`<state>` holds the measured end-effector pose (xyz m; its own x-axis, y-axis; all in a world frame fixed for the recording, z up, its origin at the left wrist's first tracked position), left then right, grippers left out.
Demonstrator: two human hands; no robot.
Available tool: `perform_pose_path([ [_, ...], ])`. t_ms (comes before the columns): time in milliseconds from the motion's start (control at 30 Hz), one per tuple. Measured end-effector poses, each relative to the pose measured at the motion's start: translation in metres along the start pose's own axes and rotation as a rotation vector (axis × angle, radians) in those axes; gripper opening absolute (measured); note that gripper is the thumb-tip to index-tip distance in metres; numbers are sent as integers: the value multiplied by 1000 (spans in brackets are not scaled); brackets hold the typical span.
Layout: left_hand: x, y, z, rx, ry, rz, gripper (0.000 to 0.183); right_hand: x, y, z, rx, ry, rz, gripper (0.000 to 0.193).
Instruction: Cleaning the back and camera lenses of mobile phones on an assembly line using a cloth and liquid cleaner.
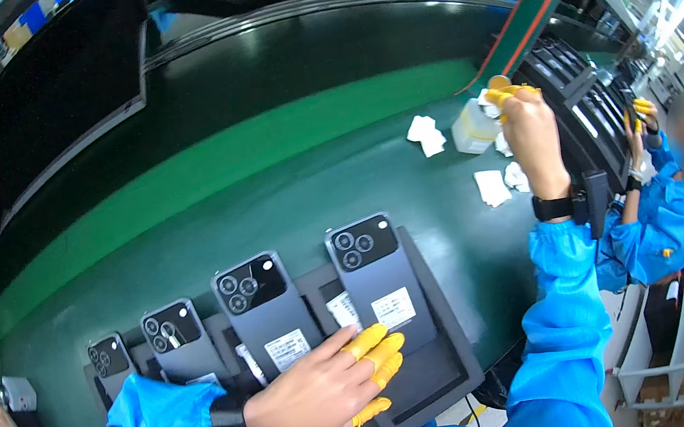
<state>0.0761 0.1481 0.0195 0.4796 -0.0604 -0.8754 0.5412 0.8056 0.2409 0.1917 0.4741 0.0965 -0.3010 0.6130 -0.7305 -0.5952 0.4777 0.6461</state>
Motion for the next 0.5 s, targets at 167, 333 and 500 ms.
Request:
perform_pose_path([
  [167, -37, -11, -2, 5, 47, -18, 47, 4, -3, 6, -2, -66, -83, 9],
  [333, -49, -60, 3, -48, 93, -127, 50, -29, 2, -46, -39, 129, -12, 23],
  [500, -41, -93, -4, -79, 75, -98, 51, -82, -27, -215, -440, 604, -82, 36],
])
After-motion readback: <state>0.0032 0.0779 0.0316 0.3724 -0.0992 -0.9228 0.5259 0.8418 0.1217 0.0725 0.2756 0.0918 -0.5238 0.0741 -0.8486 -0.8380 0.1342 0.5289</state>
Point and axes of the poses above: each hand's wrist, its own y-axis towards the middle knuckle, its own x-axis out of the palm, z = x × y, the point moved 8 cm from there along y, towards the middle knuckle, and after that the axes turned 6 degrees about -y, right-handed, at the moved point
